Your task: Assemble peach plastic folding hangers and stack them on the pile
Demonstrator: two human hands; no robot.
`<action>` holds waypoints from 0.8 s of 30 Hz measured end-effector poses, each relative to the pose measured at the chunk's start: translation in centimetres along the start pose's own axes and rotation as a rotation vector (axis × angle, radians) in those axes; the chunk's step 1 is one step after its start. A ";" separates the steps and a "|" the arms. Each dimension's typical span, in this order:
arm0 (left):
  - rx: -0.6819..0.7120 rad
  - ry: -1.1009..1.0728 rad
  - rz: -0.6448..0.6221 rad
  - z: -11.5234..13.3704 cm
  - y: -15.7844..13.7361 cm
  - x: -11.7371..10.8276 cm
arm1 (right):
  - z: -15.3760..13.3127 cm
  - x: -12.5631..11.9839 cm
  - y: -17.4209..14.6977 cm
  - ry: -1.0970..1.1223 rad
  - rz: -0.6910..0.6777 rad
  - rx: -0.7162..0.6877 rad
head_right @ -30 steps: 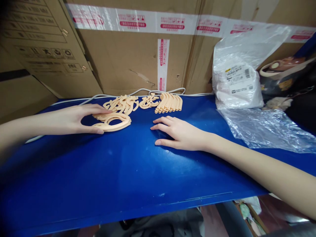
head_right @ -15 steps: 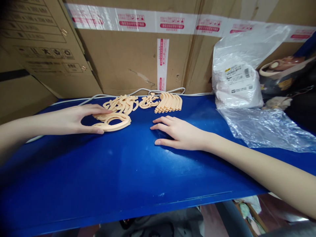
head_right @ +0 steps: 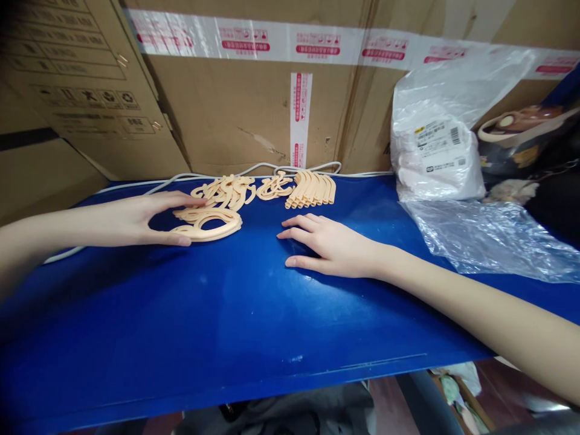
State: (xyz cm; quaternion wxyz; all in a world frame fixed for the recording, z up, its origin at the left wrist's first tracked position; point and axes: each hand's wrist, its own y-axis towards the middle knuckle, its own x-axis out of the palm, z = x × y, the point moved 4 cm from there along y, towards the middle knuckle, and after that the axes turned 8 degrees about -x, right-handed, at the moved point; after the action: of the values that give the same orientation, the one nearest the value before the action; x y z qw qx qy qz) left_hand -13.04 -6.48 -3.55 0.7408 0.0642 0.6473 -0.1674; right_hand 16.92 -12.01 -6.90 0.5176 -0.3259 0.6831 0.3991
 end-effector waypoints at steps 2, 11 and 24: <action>0.005 -0.041 0.033 -0.1 -0.3 -0.7 | -0.1 0.0 0.0 -0.007 -0.010 0.006; -0.066 0.037 0.070 -5.7 0.2 -2.0 | -0.4 0.0 0.3 -0.027 -0.041 0.020; -0.076 0.023 -0.012 -7.5 2.9 0.3 | -0.4 0.1 0.3 -0.054 -0.041 0.021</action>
State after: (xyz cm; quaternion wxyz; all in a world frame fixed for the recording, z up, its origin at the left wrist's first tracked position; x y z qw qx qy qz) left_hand -19.08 -1.48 -5.34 0.7343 0.0342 0.6621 -0.1462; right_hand 16.47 -12.26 -6.87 0.5474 -0.3232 0.6661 0.3901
